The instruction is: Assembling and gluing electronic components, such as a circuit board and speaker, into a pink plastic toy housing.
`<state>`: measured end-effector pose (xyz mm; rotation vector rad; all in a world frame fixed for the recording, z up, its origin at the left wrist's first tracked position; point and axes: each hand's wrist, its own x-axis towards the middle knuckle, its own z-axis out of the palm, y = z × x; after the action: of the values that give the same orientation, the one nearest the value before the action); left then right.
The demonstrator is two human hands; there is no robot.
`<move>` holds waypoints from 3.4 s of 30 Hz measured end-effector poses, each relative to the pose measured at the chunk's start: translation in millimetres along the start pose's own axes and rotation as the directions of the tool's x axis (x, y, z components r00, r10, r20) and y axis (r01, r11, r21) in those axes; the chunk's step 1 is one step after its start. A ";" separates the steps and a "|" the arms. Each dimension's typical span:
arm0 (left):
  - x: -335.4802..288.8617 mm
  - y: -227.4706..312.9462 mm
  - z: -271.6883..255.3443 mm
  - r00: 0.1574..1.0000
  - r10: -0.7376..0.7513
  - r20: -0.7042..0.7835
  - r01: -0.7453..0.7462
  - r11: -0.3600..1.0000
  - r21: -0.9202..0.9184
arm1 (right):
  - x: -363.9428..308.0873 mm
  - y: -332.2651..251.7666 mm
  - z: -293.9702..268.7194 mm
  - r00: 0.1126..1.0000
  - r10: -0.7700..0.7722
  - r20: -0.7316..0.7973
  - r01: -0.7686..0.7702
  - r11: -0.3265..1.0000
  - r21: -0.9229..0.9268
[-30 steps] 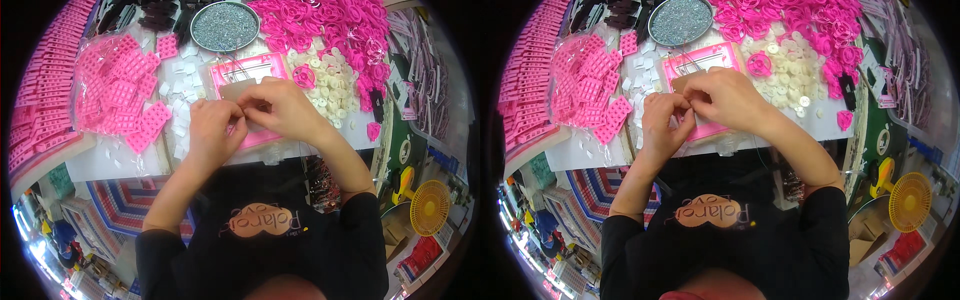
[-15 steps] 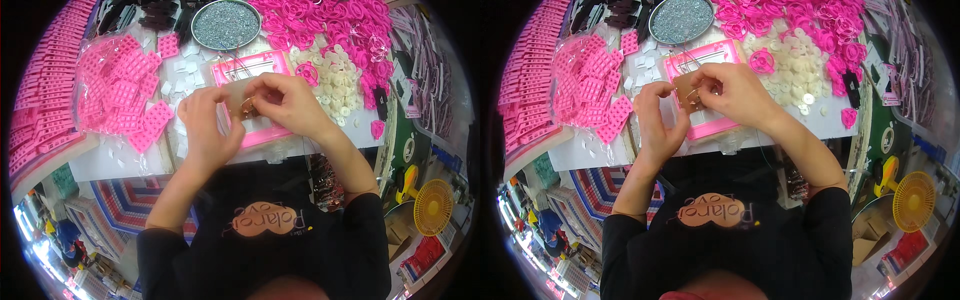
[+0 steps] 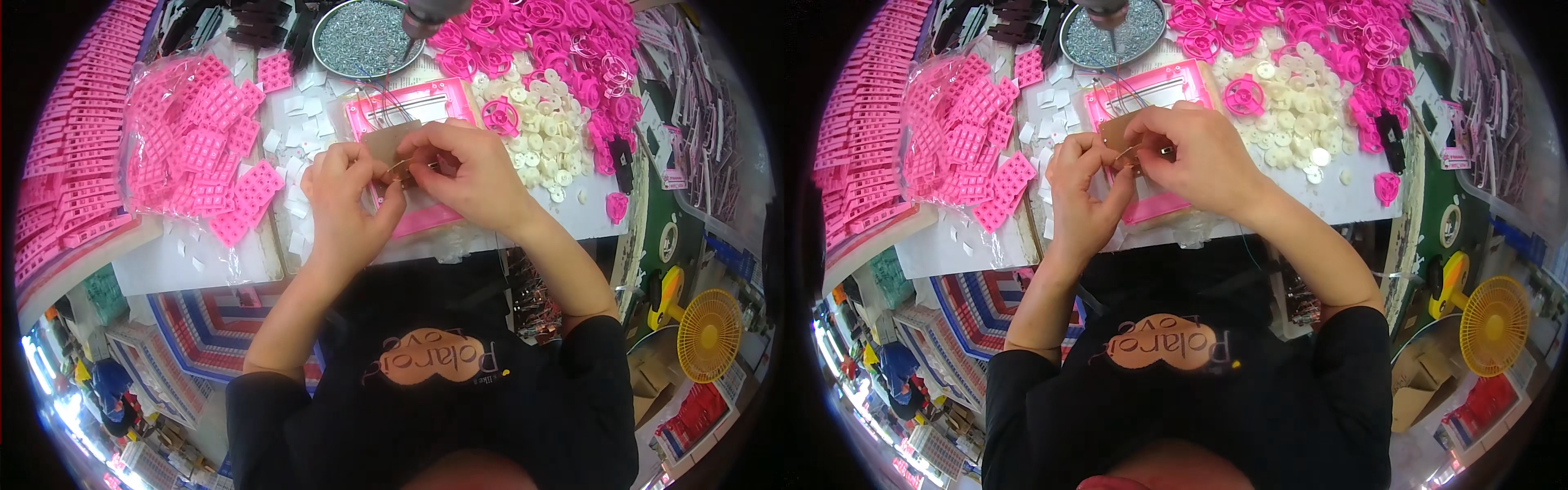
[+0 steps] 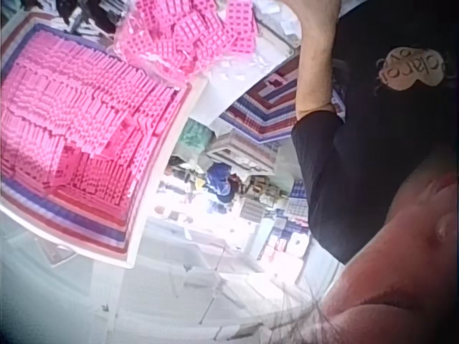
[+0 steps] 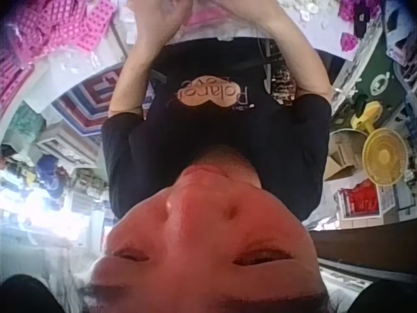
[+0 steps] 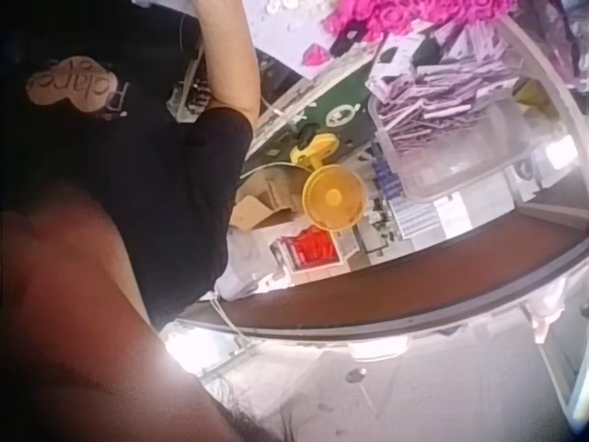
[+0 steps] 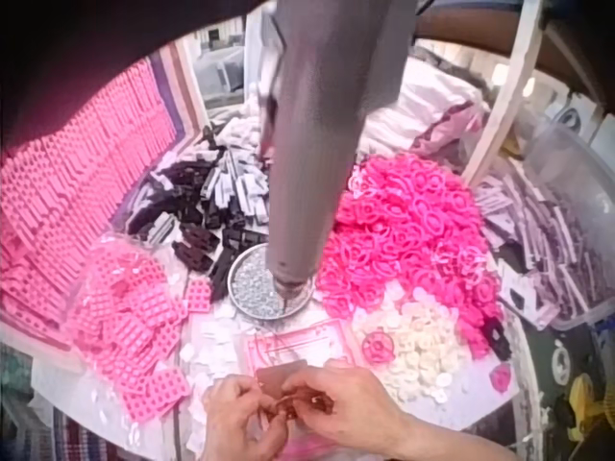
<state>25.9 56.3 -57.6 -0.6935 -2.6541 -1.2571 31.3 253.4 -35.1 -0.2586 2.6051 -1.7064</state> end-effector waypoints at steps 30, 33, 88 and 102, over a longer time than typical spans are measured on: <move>-0.9 3.2 4.2 0.998 -0.054 -0.016 0.047 0.955 -0.293 | -21.3 7.4 12.0 0.925 -0.364 -0.111 0.324 0.906 -0.274; 1.4 2.0 -1.4 0.998 0.058 -0.026 -0.061 0.991 -0.122 | -23.2 10.7 15.1 0.905 -0.410 -0.117 0.360 0.882 -0.304; 1.2 -19.2 -45.4 0.999 -0.037 0.033 0.043 0.978 -0.205 | -43.9 -6.2 9.5 0.901 -0.254 0.350 0.428 0.649 -0.629; 3.7 8.6 -23.0 0.930 -0.249 0.271 0.362 0.753 -0.550 | -37.2 -3.7 -11.6 0.891 -0.227 0.393 0.414 0.761 -0.500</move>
<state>24.6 44.9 -35.6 -0.4457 -2.5704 -2.2820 67.3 267.9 -29.9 -0.9593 2.8538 -0.7579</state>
